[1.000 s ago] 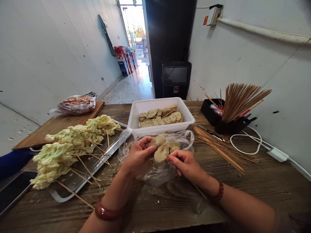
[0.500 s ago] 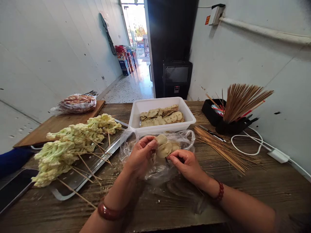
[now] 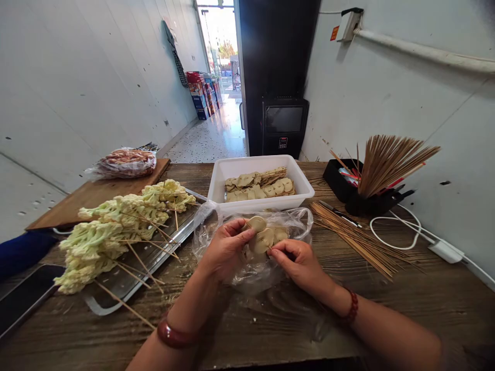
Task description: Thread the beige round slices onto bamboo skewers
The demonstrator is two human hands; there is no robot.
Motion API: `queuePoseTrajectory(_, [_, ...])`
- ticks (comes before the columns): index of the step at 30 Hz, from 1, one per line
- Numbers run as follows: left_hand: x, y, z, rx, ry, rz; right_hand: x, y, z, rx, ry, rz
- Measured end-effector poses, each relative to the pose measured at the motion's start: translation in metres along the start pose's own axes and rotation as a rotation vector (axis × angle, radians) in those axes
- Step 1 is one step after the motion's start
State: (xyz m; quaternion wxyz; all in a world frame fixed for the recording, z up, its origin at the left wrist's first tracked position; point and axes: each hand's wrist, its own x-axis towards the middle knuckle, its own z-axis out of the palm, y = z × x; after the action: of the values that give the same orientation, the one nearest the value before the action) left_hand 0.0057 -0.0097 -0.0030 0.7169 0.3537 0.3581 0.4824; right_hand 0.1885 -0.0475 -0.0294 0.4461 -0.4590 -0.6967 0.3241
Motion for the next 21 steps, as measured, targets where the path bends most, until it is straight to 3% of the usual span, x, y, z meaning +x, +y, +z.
queuePoseTrajectory(4, [-0.0024,0.0047,0.0029,-0.013,-0.028,-0.030,-0.0003,0.0002,-0.0015,0.025,0.000,-0.004])
queuePoseTrajectory(21, [0.0017,0.0043,0.0000,-0.070,0.118,-0.019,-0.0010,0.0072,-0.0008,0.062,-0.007,-0.141])
